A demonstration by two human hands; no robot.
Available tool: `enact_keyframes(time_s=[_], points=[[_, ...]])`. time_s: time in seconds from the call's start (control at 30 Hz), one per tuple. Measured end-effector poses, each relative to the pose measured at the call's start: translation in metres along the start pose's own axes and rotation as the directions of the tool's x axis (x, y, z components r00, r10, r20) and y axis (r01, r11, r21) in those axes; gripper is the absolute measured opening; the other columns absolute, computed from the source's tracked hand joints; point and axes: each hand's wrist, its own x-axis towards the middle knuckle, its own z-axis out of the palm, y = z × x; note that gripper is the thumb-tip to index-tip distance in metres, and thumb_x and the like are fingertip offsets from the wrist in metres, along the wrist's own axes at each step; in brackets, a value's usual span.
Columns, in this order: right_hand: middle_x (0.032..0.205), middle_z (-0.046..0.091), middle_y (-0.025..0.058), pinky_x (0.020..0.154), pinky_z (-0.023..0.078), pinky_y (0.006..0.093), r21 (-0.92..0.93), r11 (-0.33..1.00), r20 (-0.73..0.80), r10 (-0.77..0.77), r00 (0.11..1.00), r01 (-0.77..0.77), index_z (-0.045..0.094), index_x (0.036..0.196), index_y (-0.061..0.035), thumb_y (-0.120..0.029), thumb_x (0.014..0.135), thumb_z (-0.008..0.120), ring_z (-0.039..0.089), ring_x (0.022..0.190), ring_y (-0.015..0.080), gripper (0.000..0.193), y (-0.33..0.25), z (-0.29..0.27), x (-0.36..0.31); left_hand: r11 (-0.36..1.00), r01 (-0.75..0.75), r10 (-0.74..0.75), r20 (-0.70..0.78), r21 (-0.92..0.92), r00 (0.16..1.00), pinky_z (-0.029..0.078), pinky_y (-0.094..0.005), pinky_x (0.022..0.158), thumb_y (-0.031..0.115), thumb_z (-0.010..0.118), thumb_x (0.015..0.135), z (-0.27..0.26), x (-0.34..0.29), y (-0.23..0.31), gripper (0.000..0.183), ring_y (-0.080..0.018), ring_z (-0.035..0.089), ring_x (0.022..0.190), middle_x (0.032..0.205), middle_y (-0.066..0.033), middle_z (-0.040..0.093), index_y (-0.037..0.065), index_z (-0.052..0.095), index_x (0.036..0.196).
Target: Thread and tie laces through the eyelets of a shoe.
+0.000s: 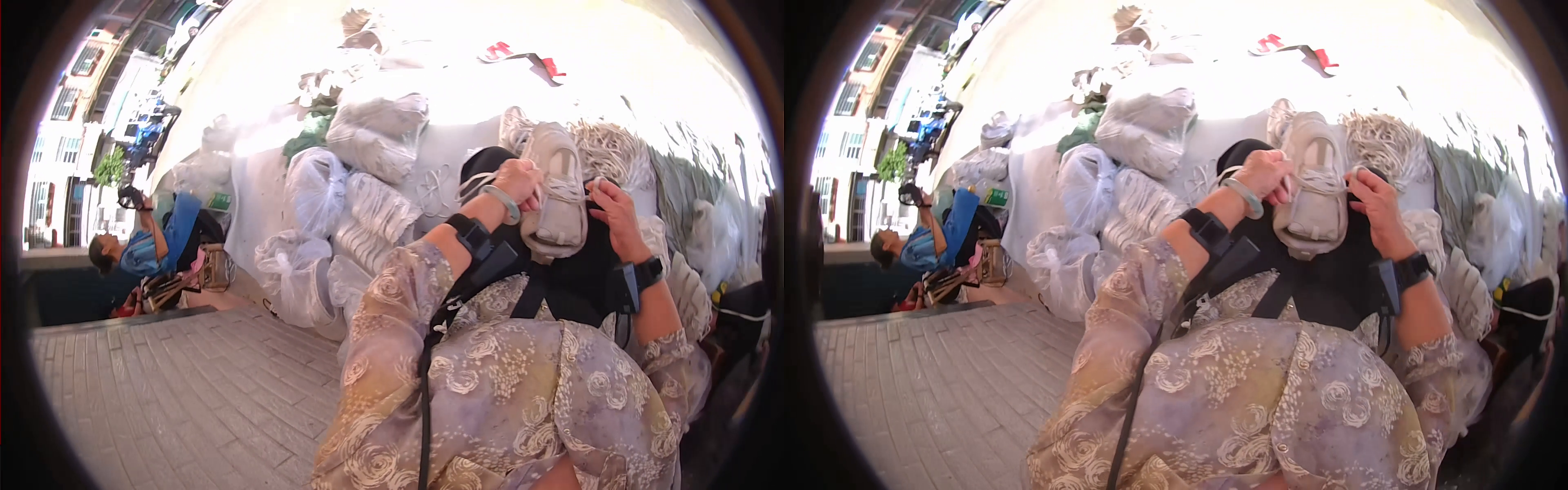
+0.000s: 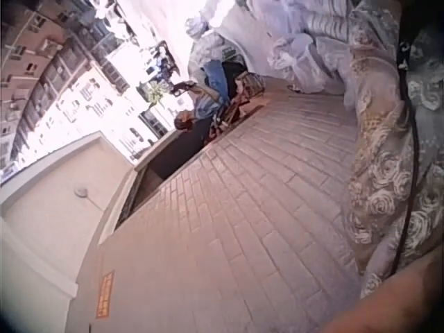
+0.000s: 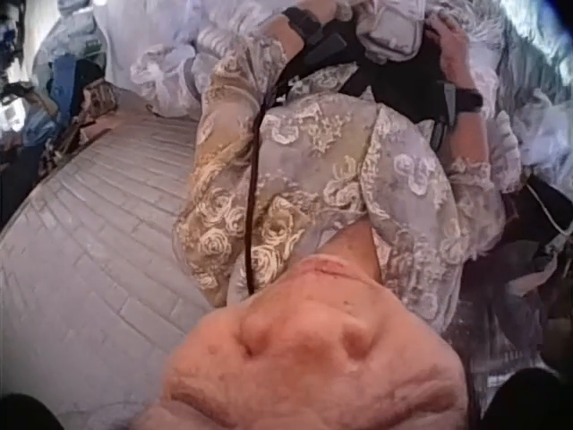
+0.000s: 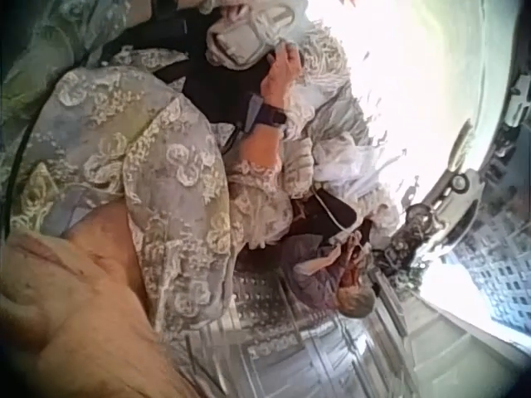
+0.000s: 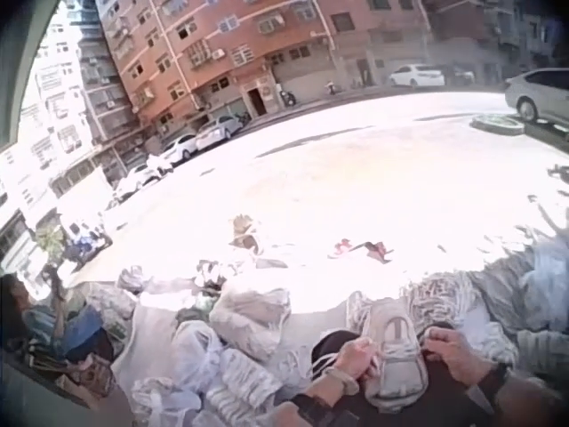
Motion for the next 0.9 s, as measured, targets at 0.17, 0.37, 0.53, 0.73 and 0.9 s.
enact_keyframes(time_s=[0.17, 0.37, 0.53, 0.73, 0.9], points=[[0.082, 0.061, -0.0034, 0.065, 0.039, 0.0183, 0.046, 0.999, -0.091, -0.02, 0.996, 0.024, 0.067, 0.1, 0.0002, -0.014, 0.087, 0.062, 0.048, 0.071, 0.0025, 0.02, 0.007, -0.005, -0.018, 0.994, 0.09, -0.1, 0.175, 0.067, 0.979, 0.03, -0.0194, 0.028, 0.02, 0.053, 0.088, -0.008, -0.026, -0.005, 0.02, -0.0076, 0.043, 0.031, 0.052, -0.0044, 0.054, 0.005, 0.057, 0.075], [0.073, 0.058, -0.0032, 0.054, 0.042, 0.0179, 0.133, 0.991, -0.122, 0.008, 0.992, 0.009, 0.064, 0.09, -0.0032, -0.014, 0.086, 0.063, 0.051, 0.063, 0.0028, 0.012, 0.017, -0.013, -0.029, 0.998, 0.023, -0.018, 0.092, -0.053, 0.996, 0.024, -0.0189, 0.028, 0.022, 0.053, 0.09, 0.015, -0.032, -0.011, 0.021, -0.0049, 0.034, 0.03, 0.05, -0.0009, 0.049, 0.005, 0.056, 0.078], [0.067, 0.057, -0.0005, 0.052, 0.045, 0.0202, 0.285, 0.958, -0.095, 0.01, 0.995, 0.018, 0.059, 0.081, -0.0053, -0.009, 0.083, 0.065, 0.053, 0.056, 0.0056, 0.007, 0.021, -0.003, -0.017, 0.986, -0.023, 0.027, 0.024, -0.164, 0.999, 0.024, -0.018, 0.031, 0.017, 0.053, 0.092, 0.014, -0.027, -0.01, 0.014, -0.0038, 0.034, 0.035, 0.055, -0.0002, 0.05, 0.007, 0.054, 0.081], [0.065, 0.055, -0.0009, 0.051, 0.041, 0.0207, 0.293, 0.94, -0.221, -0.11, 0.969, 0.174, 0.058, 0.075, -0.0044, -0.005, 0.082, 0.063, 0.049, 0.056, 0.0048, 0.009, 0.029, 0.004, 0.006, 0.985, -0.098, 0.087, -0.083, -0.143, 0.993, 0.024, -0.0183, 0.032, 0.019, 0.055, 0.092, 0.016, -0.019, -0.009, 0.016, -0.0038, 0.035, 0.036, 0.056, 0.0, 0.05, 0.008, 0.054, 0.08], [0.063, 0.054, -0.0024, 0.051, 0.038, 0.02, 0.144, 0.937, -0.29, -0.267, 0.919, 0.318, 0.057, 0.069, -0.0029, -0.002, 0.079, 0.064, 0.047, 0.056, 0.0037, 0.012, 0.035, 0.008, 0.009, 0.956, -0.2, 0.182, -0.1, -0.215, 0.978, 0.028, -0.018, 0.034, 0.016, 0.058, 0.09, 0.017, -0.017, -0.016, 0.012, -0.0038, 0.039, 0.038, 0.058, -0.0002, 0.052, 0.008, 0.054, 0.082]])
